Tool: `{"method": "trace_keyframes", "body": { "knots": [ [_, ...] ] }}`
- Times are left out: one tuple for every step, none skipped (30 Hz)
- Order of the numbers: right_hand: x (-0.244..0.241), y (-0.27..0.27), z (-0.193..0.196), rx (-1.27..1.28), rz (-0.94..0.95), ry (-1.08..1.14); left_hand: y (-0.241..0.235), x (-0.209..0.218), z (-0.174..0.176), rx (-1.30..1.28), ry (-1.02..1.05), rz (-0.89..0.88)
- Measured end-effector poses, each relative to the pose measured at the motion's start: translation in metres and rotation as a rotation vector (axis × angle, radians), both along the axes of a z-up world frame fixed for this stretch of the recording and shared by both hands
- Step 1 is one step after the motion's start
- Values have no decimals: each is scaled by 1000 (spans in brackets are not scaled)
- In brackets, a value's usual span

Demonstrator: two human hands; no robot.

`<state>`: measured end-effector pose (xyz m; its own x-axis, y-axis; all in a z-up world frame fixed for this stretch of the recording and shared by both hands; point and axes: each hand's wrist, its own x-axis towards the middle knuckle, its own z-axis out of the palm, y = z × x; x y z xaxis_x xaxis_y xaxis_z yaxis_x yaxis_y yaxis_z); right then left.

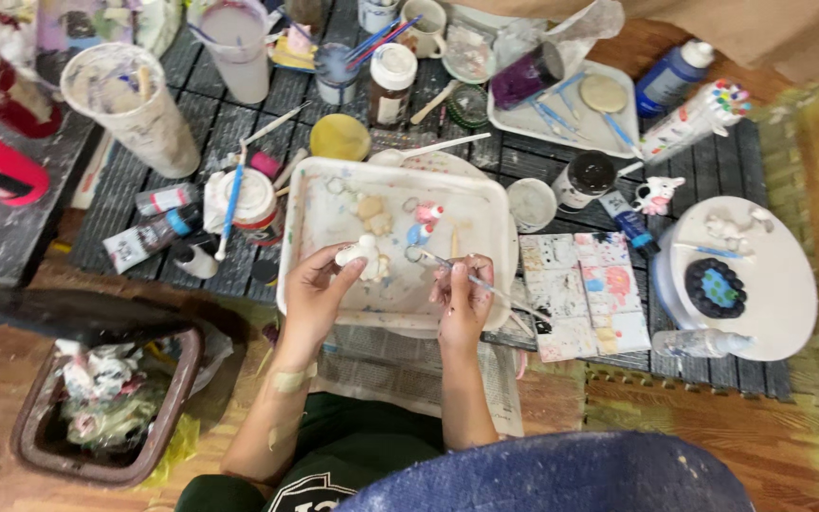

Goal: The person paints a small white figurine using a fine brush and light-colored paint. They rotate the figurine to apply paint to different sides and dip the brush into a palette for more paint.

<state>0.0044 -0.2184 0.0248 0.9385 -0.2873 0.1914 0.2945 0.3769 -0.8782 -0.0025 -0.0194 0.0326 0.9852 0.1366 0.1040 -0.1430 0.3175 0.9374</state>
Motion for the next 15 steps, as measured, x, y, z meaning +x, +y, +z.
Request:
{"method": "trace_keyframes", "body": {
  "knots": [
    [1, -1, -1, 16, 3, -6, -2, 3, -1, 1, 2, -9],
    [1, -1, -2, 33, 6, -12, -3, 5, -2, 3, 4, -18],
    [1, 0, -3, 51, 11, -17, -3, 6, -3, 7, 8, -25],
    [1, 1, -4, 69, 5, -20, -1, 8, -3, 13, 28, -24],
    [1, 3, -5, 88, -1, -22, 2, 9, -3, 20, 49, -22],
    [1, 5, -6, 106, -7, -24, 4, 10, -2, 27, 70, -21],
    [1, 7, -7, 89, -5, -55, 6, 11, 0, 8, 69, -32],
    [2, 9, -8, 71, -3, -86, 9, 12, 2, -11, 67, -43],
    [2, 10, -9, 52, 1, -116, 9, 11, 3, -32, 67, -52],
    [2, 9, -9, 33, 1, -113, 9, 11, 4, -16, 61, -55],
    [1, 9, -10, 17, 2, -107, 10, 10, 4, 1, 58, -58],
    [1, 9, -10, 1, 3, -100, 11, 9, 4, 19, 55, -60],
    [0, 10, -11, 8, 4, -110, 11, 9, 3, 39, 40, -54],
    [0, 9, -11, 14, 6, -120, 9, 9, 2, 59, 25, -47],
    [-1, 10, -11, 21, 4, -131, 8, 9, 1, 80, 9, -44]
  ]
}}
